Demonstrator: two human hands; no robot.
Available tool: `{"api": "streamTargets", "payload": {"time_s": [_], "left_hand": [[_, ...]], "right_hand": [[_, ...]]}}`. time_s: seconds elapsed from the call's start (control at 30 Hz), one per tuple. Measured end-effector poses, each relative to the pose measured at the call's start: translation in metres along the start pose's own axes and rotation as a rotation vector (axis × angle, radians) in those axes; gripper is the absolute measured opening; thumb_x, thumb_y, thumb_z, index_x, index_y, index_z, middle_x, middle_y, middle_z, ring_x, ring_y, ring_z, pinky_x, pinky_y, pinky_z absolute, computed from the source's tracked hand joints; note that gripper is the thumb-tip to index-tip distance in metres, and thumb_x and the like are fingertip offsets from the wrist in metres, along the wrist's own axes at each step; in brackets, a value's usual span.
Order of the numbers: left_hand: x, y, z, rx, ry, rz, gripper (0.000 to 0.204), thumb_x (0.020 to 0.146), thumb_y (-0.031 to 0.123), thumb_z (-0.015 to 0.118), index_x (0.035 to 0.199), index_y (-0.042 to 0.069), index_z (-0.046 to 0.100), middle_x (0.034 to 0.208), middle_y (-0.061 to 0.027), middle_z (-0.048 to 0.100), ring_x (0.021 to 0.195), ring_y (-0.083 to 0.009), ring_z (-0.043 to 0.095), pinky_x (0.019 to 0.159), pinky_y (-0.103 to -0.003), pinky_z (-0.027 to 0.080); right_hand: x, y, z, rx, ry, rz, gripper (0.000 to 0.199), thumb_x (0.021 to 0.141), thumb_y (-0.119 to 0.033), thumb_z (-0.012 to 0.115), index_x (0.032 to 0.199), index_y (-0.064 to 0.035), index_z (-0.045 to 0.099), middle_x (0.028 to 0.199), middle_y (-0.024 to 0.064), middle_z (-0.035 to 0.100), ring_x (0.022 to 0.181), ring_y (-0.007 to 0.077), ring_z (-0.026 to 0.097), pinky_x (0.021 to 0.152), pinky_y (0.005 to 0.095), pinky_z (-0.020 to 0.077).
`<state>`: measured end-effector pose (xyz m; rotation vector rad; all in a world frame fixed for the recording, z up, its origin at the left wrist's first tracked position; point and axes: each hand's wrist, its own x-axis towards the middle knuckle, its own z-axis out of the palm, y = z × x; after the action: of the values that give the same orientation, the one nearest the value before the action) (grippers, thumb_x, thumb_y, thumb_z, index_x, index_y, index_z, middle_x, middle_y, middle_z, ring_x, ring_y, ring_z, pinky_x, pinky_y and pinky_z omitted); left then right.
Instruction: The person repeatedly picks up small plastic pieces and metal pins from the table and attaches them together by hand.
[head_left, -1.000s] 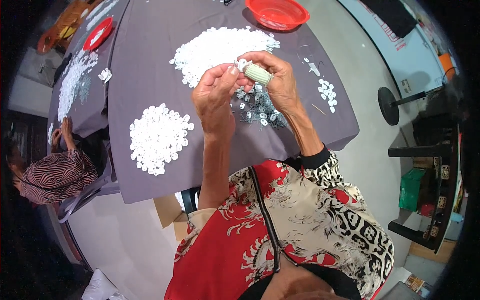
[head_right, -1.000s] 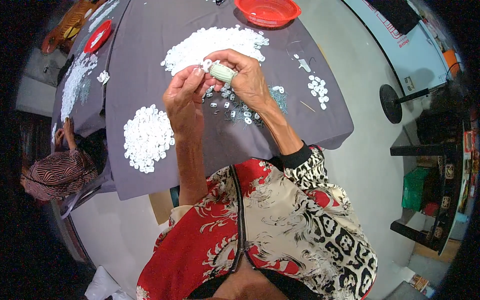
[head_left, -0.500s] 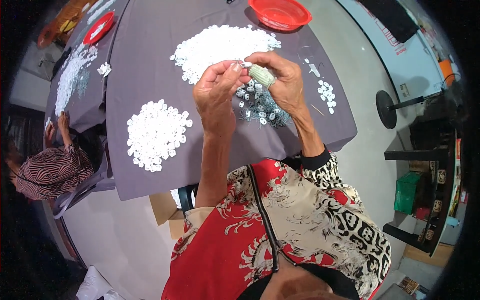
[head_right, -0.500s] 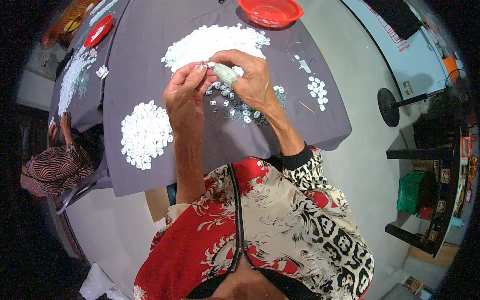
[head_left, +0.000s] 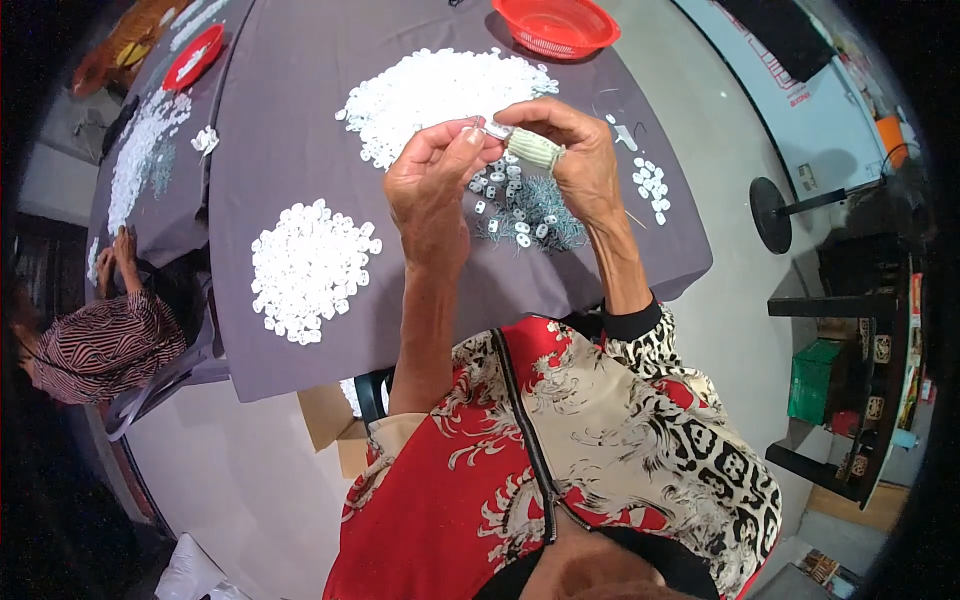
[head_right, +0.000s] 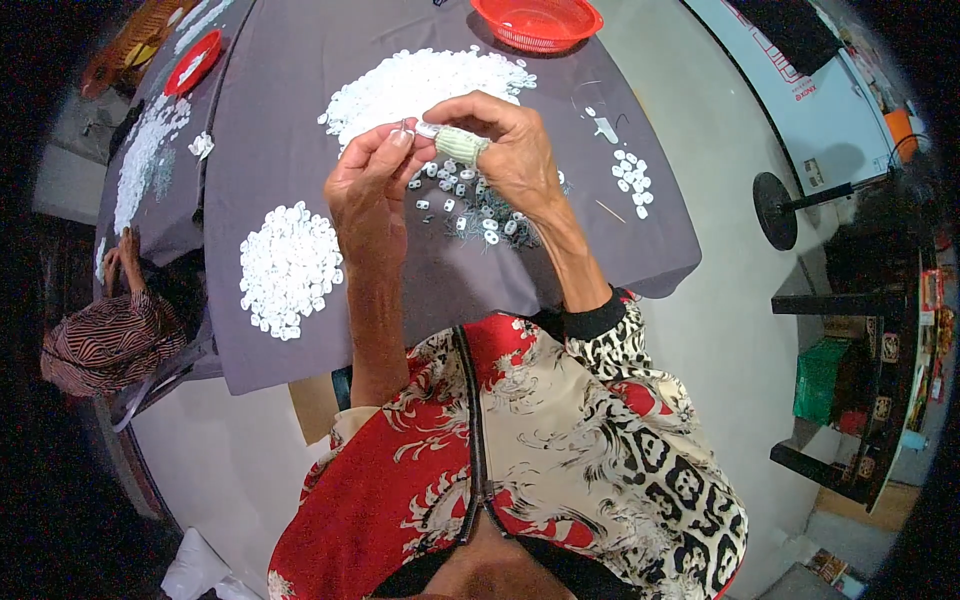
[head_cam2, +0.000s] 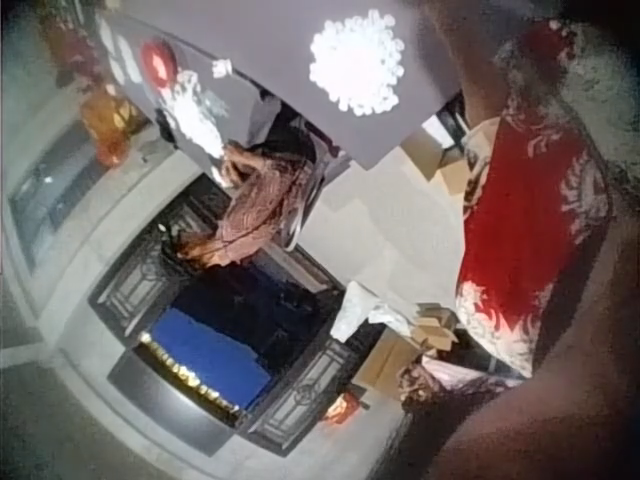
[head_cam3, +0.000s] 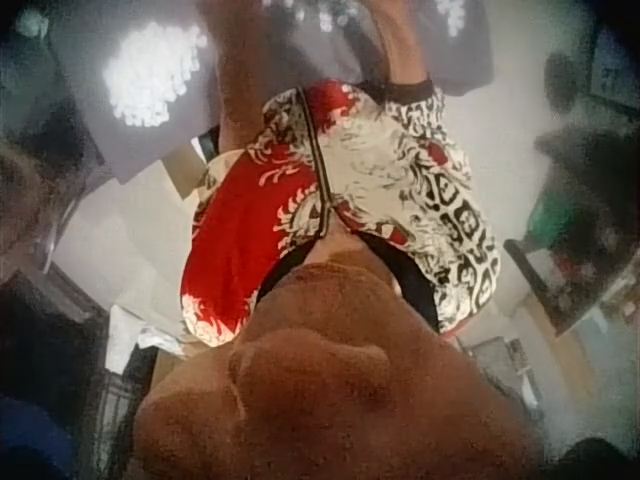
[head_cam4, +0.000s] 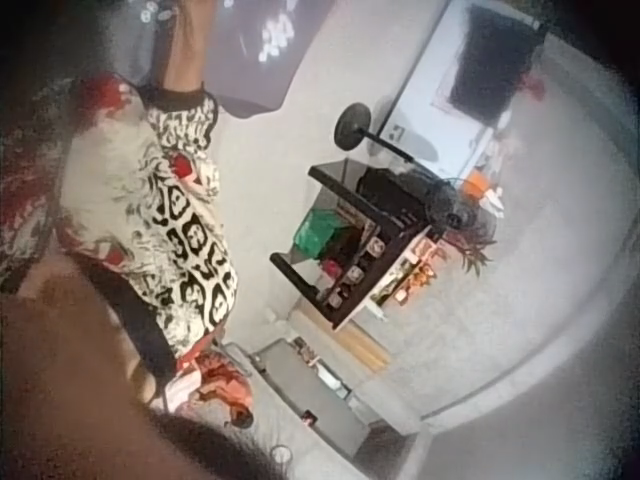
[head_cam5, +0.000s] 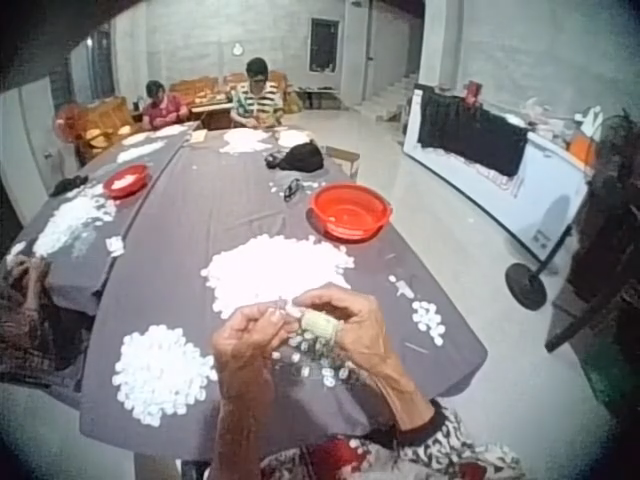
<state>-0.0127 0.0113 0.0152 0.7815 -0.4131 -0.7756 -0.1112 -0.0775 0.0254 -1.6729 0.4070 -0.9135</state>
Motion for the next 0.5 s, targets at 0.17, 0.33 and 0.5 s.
{"api": "streamTargets", "payload": {"time_s": [0.17, 0.33, 0.5], "left_hand": [[0.0013, -0.0039, -0.0042, 0.041, -0.030, 0.025, 0.021, 0.078, 0.007, 0.060, 0.092, -0.007, 0.056, 0.080, -0.0103, 0.061, 0.071, -0.0124, 0.059, 0.068, -0.021, 0.047], [0.0022, -0.0044, -0.0034, 0.052, -0.035, 0.017, 0.020, 0.078, 0.006, 0.060, 0.091, -0.007, 0.056, 0.079, -0.0097, 0.061, 0.070, -0.0114, 0.059, 0.067, -0.021, 0.046], [0.0027, -0.0059, -0.0041, 0.060, -0.049, 0.048, 0.019, 0.078, 0.006, 0.060, 0.091, -0.008, 0.057, 0.079, -0.0092, 0.061, 0.070, -0.0107, 0.058, 0.068, -0.021, 0.046]], "right_hand": [[-0.0005, -0.0049, -0.0029, -0.072, -0.044, 0.002, 0.021, 0.072, 0.004, 0.058, 0.091, -0.0006, 0.062, 0.081, 0.0031, 0.061, 0.071, 0.0082, 0.056, 0.062, 0.0195, 0.0440], [0.0017, 0.0027, -0.0031, -0.059, -0.034, 0.012, 0.021, 0.071, 0.005, 0.056, 0.092, 0.0006, 0.061, 0.081, 0.0041, 0.061, 0.071, 0.0089, 0.056, 0.063, 0.0204, 0.0447], [0.0012, 0.0016, -0.0008, -0.104, -0.052, 0.028, 0.019, 0.072, 0.005, 0.056, 0.090, 0.0022, 0.060, 0.081, 0.0056, 0.061, 0.074, 0.0106, 0.058, 0.067, 0.0222, 0.0459]]}}
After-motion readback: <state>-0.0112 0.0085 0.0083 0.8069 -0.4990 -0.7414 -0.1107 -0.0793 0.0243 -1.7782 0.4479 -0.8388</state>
